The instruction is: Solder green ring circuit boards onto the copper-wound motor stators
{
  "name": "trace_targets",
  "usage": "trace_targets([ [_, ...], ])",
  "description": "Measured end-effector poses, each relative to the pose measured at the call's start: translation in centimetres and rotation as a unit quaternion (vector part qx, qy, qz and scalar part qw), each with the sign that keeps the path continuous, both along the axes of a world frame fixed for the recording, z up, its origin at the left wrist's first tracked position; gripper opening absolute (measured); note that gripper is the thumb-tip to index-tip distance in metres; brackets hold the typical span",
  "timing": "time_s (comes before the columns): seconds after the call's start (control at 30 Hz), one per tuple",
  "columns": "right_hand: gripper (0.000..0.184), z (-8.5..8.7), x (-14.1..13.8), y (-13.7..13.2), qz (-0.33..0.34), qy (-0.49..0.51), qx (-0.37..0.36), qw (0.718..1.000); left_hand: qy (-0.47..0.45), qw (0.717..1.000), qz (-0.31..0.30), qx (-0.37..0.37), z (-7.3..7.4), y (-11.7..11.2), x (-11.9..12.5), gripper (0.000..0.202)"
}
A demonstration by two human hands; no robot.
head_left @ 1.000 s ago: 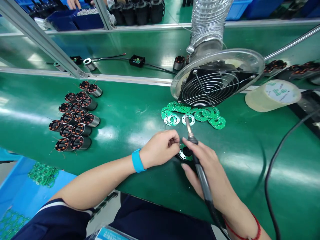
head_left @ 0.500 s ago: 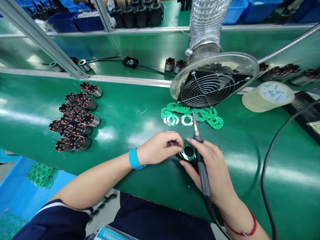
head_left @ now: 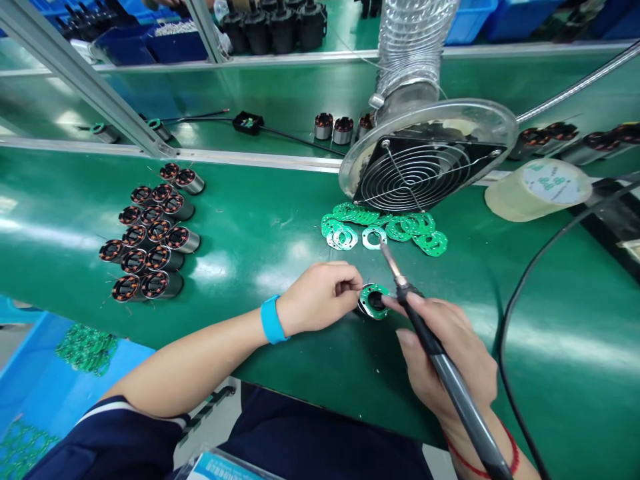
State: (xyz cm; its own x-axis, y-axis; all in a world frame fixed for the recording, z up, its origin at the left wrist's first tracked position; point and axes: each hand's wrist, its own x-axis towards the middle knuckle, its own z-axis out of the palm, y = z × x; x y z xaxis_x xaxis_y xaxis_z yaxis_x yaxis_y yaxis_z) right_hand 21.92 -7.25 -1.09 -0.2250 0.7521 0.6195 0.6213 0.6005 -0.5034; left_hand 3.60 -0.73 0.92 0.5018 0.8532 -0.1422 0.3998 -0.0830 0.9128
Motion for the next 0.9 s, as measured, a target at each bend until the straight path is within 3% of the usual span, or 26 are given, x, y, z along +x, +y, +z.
trace_targets([
  [0.13, 0.046, 0.3, -0.2, 0.3, 0.021, -0.070, -0.007, 0.997, 0.011, 0.999, -0.031, 0.021, 0.1, 0.2, -0.3, 0.017],
  [0.37, 0.033, 0.3, -0.2, 0.5, 0.021, -0.049, -0.027, 0.998, -0.030, 0.992, 0.007, -0.121, -0.2, 0.4, -0.3, 0.009],
  [0.6, 0.022, -0.3, 0.8, -1.1, -0.005, 0.156, -0.027, 0.987, 0.003, 0.999, 0.014, -0.030, -0.4, 0.1, -0.1, 0.015],
  [0.9, 0.017, -0.4, 0.9, -1.2, -0.007, 0.164, -0.010, 0.986, 0.023, 0.997, -0.007, 0.069, -0.5, -0.1, 0.0, 0.016],
])
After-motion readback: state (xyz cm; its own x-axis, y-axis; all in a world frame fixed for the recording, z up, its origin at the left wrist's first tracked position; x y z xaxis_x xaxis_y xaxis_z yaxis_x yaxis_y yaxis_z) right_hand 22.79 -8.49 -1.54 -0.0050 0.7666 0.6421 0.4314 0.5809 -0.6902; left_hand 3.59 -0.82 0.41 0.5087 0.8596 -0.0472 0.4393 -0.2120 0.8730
